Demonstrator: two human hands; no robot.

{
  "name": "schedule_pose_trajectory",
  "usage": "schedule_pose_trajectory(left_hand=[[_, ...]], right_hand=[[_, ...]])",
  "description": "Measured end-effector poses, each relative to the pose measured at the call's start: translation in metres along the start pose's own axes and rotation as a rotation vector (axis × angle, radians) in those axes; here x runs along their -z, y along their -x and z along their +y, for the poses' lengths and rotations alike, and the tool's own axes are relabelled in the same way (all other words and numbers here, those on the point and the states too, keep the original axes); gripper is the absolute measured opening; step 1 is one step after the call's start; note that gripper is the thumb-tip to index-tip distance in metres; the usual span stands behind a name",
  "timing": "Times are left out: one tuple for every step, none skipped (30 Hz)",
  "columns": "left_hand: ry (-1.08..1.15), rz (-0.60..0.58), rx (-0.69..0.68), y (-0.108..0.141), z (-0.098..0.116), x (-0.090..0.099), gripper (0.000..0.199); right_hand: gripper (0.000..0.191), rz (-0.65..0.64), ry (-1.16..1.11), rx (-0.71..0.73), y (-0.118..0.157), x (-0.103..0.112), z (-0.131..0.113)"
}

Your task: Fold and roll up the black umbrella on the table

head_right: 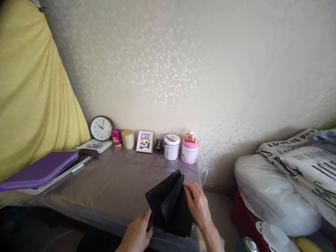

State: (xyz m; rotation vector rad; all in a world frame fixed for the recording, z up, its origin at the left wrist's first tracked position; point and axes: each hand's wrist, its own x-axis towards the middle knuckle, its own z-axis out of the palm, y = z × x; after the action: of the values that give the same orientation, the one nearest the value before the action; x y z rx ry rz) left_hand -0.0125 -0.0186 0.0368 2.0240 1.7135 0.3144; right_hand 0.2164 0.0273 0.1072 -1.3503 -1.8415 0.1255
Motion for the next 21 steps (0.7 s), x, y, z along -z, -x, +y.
schedule_pose_trajectory(left_hand=[[-0.001,0.004,-0.002,0.001,0.0,0.001,0.07],[0.004,0.007,-0.005,0.001,-0.001,0.001,0.071],[0.017,0.009,-0.012,0.002,-0.002,0.002,0.071],[0.036,0.006,-0.018,0.002,-0.003,0.002,0.071],[0.056,0.003,-0.024,0.002,-0.004,0.003,0.072],[0.074,0.003,-0.027,0.002,-0.005,0.003,0.072],[0.088,0.008,-0.031,0.002,-0.006,0.003,0.072],[0.097,0.015,-0.034,0.002,-0.006,0.003,0.071],[0.099,0.021,-0.036,0.002,-0.007,0.003,0.071],[0.094,0.026,-0.035,0.002,-0.007,0.002,0.071],[0.083,0.025,-0.032,0.003,-0.006,0.001,0.071],[0.069,0.021,-0.026,0.003,-0.006,0.001,0.071],[0.051,0.012,-0.019,0.004,-0.005,0.0,0.071],[0.032,0.004,-0.01,0.004,-0.004,0.0,0.071],[0.013,-0.003,-0.003,0.005,-0.003,0.0,0.072],[-0.005,-0.009,0.003,0.005,-0.002,0.0,0.072],[-0.018,-0.014,0.011,0.005,-0.001,0.0,0.072],[-0.025,-0.015,0.016,0.006,0.0,0.001,0.073],[-0.025,-0.014,0.019,0.006,0.0,0.002,0.074],[-0.021,-0.012,0.02,0.006,0.001,0.002,0.075],[-0.015,-0.011,0.016,0.006,0.001,0.003,0.076]], right_hand=[[0.022,-0.02,0.003,0.068,-0.004,-0.005,-0.009],[0.022,-0.045,0.008,0.141,-0.007,-0.009,-0.016],[0.023,-0.09,0.017,0.218,-0.009,-0.013,-0.022],[0.025,-0.145,0.03,0.288,-0.011,-0.016,-0.027],[0.028,-0.201,0.045,0.344,-0.012,-0.018,-0.03],[0.032,-0.254,0.062,0.377,-0.013,-0.019,-0.031],[0.035,-0.298,0.078,0.379,-0.013,-0.019,-0.031],[0.037,-0.33,0.094,0.348,-0.012,-0.019,-0.028],[0.037,-0.353,0.109,0.294,-0.01,-0.018,-0.025],[0.036,-0.368,0.124,0.233,-0.009,-0.017,-0.021],[0.035,-0.377,0.141,0.172,-0.007,-0.015,-0.016],[0.034,-0.377,0.158,0.119,-0.006,-0.014,-0.012],[0.034,-0.369,0.176,0.077,-0.005,-0.014,-0.009],[0.036,-0.356,0.191,0.052,-0.004,-0.014,-0.007],[0.038,-0.343,0.201,0.041,-0.004,-0.015,-0.006],[0.041,-0.334,0.205,0.042,-0.004,-0.017,-0.006],[0.043,-0.327,0.207,0.053,-0.005,-0.02,-0.007],[0.045,-0.318,0.211,0.073,-0.006,-0.023,-0.008],[0.046,-0.307,0.22,0.096,-0.006,-0.028,-0.01],[0.046,-0.291,0.234,0.117,-0.007,-0.032,-0.011],[0.045,-0.271,0.251,0.134,-0.008,-0.036,-0.012]])
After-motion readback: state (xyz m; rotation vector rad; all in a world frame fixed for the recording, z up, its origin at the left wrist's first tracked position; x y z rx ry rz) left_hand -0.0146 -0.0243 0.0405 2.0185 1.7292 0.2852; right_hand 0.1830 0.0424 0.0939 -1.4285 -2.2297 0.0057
